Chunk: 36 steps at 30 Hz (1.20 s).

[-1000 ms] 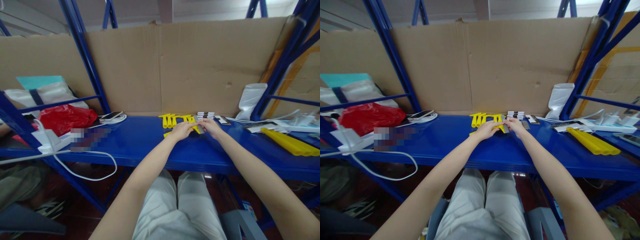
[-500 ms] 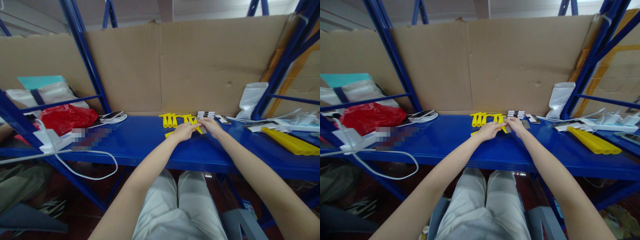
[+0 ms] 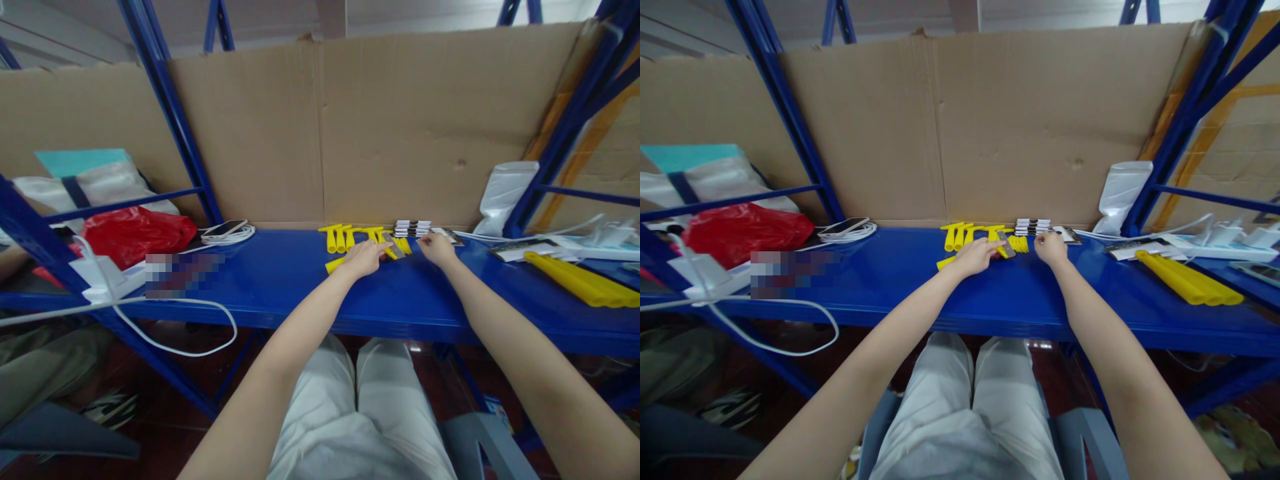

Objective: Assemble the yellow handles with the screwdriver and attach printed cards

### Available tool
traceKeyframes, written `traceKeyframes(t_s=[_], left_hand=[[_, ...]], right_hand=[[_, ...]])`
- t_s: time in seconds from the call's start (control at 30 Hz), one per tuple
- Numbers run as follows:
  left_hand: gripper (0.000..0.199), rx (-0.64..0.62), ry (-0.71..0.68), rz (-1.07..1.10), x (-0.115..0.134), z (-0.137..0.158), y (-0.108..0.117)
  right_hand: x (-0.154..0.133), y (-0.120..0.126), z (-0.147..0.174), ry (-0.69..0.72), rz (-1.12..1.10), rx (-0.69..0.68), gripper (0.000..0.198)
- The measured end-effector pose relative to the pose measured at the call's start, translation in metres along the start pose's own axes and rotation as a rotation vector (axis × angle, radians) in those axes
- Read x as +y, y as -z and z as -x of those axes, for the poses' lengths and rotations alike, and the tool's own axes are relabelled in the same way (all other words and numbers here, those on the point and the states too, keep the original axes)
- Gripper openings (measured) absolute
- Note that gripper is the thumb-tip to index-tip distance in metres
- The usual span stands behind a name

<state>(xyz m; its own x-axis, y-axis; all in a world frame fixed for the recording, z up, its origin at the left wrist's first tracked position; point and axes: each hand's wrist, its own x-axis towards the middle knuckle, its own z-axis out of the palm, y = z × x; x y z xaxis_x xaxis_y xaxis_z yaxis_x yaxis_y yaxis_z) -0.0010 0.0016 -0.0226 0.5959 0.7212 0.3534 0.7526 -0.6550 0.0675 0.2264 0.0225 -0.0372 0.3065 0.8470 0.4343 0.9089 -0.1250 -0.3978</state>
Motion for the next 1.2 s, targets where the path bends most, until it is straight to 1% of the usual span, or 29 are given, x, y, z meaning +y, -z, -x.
traceKeyframes(t_s=[0.07,0.17,0.3,0.43,0.53,0.67,0.8,1.0,1.1,1.2], left_hand=[[0.046,0.002,0.017,0.002,-0.002,0.000,0.000],[0.045,0.007,0.030,0.017,-0.002,0.000,0.001],[0.045,0.010,0.039,0.043,0.000,0.002,0.003],[0.043,0.001,0.032,0.057,0.001,0.003,0.004],[0.043,0.003,0.036,0.061,0.001,0.003,0.005],[0.043,-0.003,0.036,0.054,0.000,0.003,0.004],[0.043,0.004,0.018,0.057,-0.002,0.001,0.002],[0.043,0.010,0.025,0.057,-0.003,-0.001,-0.001],[0.043,0.007,0.025,0.059,-0.002,0.000,0.000],[0.043,0.007,0.021,0.058,-0.002,0.001,0.001]], right_hand=[[0.000,0.001,0.003,-0.026,0.133,-0.068,0.029],[-0.010,0.001,0.011,-0.009,0.224,-0.134,0.037],[-0.024,-0.004,0.015,0.058,0.318,-0.183,0.046],[-0.028,-0.008,0.015,0.107,0.387,-0.201,0.048],[-0.028,-0.008,0.015,0.106,0.393,-0.190,0.044],[-0.030,-0.005,0.017,0.083,0.348,-0.185,0.037],[-0.032,-0.002,0.016,0.010,0.263,-0.195,0.033],[-0.027,-0.002,0.012,-0.100,0.175,-0.202,0.034],[-0.026,-0.001,0.012,-0.098,0.177,-0.225,0.035],[-0.029,0.000,0.014,-0.054,0.228,-0.218,0.039]])
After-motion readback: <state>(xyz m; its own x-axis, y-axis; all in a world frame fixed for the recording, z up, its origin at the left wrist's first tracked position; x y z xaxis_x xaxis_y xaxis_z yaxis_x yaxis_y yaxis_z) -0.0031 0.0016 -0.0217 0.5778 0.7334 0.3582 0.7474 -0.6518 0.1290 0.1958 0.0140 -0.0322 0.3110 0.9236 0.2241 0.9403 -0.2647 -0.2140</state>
